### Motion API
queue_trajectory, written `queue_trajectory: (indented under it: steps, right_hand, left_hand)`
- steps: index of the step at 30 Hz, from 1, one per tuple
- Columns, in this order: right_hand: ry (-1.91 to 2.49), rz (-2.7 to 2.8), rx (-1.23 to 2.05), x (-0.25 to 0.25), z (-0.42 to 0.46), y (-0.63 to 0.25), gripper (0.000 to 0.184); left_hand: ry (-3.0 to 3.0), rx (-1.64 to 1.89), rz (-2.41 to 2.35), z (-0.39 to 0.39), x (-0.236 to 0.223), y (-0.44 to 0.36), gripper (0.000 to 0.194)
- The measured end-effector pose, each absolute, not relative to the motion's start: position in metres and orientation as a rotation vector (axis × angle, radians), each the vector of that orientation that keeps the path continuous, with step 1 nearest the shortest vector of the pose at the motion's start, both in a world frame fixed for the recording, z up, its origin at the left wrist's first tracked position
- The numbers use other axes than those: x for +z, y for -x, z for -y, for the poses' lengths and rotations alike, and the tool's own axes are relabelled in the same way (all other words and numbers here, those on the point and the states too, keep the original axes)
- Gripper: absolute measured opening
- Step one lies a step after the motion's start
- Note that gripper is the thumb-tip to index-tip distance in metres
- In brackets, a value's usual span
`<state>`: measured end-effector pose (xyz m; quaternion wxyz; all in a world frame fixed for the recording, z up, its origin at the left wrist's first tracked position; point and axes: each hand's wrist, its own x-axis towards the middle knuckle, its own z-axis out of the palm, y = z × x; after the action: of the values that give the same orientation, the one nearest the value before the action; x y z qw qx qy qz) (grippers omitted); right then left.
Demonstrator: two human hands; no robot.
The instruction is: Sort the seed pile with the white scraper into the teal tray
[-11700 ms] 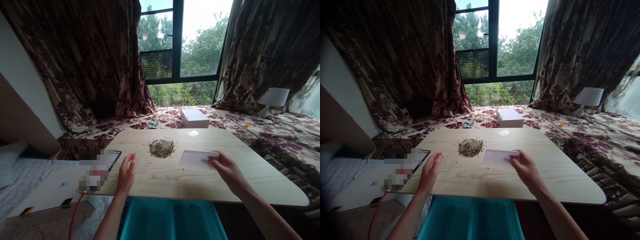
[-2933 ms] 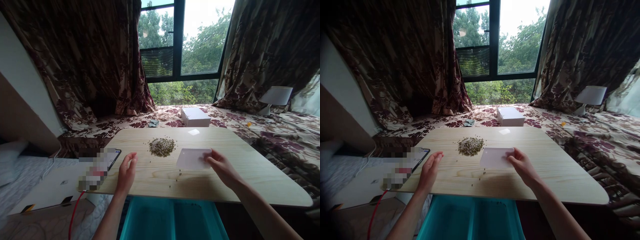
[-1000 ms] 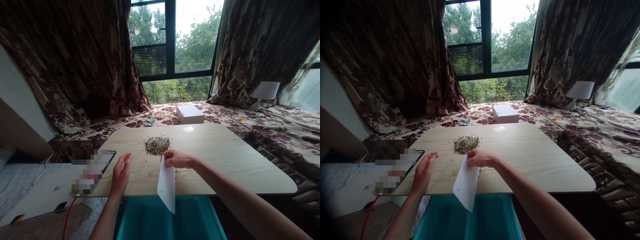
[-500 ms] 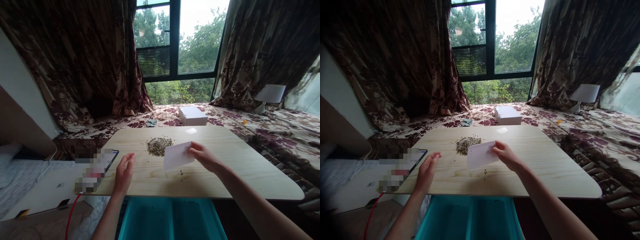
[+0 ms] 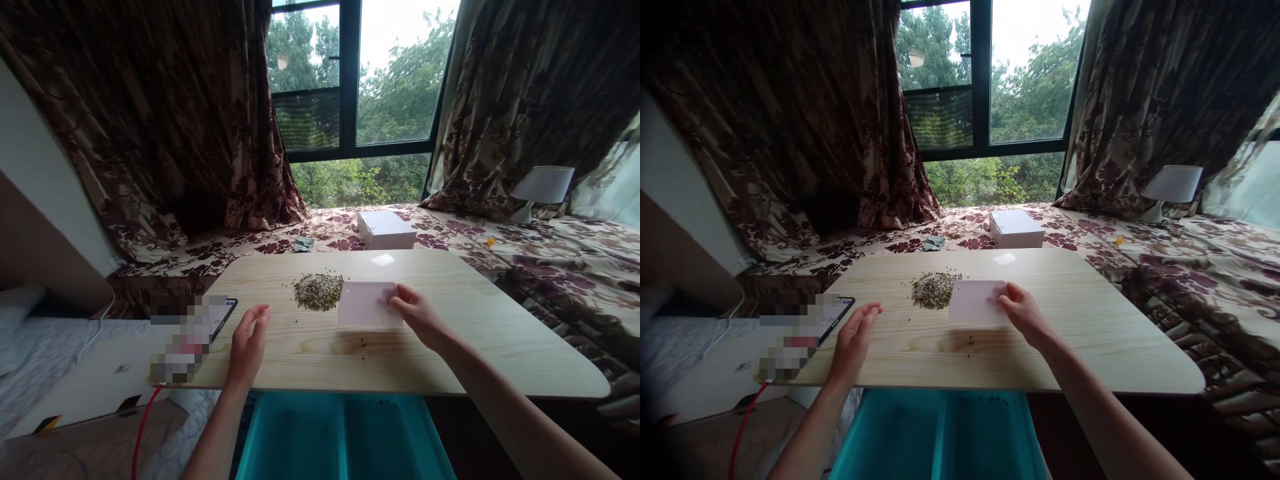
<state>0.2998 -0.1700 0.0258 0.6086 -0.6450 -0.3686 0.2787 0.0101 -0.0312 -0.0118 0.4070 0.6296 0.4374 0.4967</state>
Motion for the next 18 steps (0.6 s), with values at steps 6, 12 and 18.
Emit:
queue_trajectory:
  steps: [6,12,18]
  right_hand:
    - [1.507,0.875,0.724,0.029,0.18,-0.293,0.007]
    - [1.543,0.929,0.818,0.038,0.188,-0.288,0.009]
    - [1.584,0.965,0.881,0.044,0.203,-0.281,0.007]
  left_hand:
    - [-1.579,1.255,-1.096,0.03,-0.013,-0.01,0.044]
    - [-1.597,1.249,-1.095,0.029,-0.015,-0.01,0.044]
    - [-1.598,1.246,-1.097,0.029,-0.014,-0.009,0.042]
